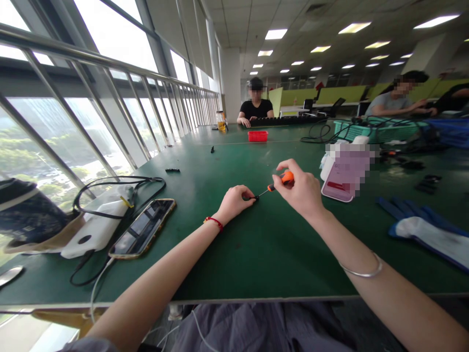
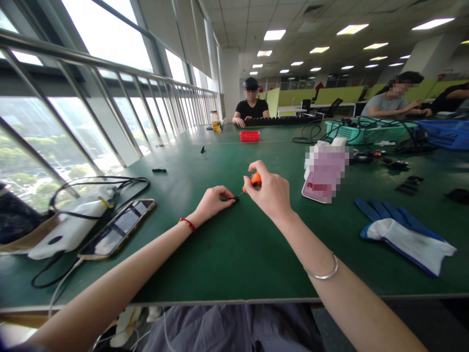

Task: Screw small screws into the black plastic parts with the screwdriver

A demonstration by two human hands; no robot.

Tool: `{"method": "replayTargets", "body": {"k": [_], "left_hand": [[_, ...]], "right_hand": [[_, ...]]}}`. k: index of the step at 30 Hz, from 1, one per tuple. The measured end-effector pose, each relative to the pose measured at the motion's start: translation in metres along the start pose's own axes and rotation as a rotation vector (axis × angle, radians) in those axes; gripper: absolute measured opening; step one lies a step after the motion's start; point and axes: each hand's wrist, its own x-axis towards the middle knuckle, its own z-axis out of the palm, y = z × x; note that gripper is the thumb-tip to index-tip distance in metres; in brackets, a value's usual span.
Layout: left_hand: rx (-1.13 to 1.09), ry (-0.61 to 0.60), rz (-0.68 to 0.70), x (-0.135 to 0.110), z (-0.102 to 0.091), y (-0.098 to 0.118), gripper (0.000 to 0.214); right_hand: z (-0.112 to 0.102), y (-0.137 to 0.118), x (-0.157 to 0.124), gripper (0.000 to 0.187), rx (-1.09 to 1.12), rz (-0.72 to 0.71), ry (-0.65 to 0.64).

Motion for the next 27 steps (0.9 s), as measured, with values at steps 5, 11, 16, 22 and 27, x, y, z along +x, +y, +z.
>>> {"method": "replayTargets", "body": {"k": [5,11,16,22,27], "left_hand": [[0.016,0.004,0.000,0.0005,0.0005,-0.0007,0.008],[0.014,0.006,0.005,0.0007,0.0016,-0.0031,0.008],[0.005,0.008,0.009,0.0010,0.0020,-0.0046,0.009],[0.010,0.006,0.000,0.0004,0.0014,-0.0032,0.009],[0.024,0.013,-0.005,-0.0002,-0.0001,0.0004,0.009]], "right_hand": [[-0.0016,-0.0036,-0.0011,0.024,0.005,-0.003,-0.003],[-0.0016,-0.0006,-0.0009,0.021,-0.012,0.003,0.008],[-0.0004,-0.0014,-0.0017,0.029,0.020,0.034,-0.008],[-0.0004,-0.0013,-0.0015,0.023,0.040,0.061,-0.002],[0.0005,-0.0031,-0.0023,0.030,0.089,0.094,0.000]]}}
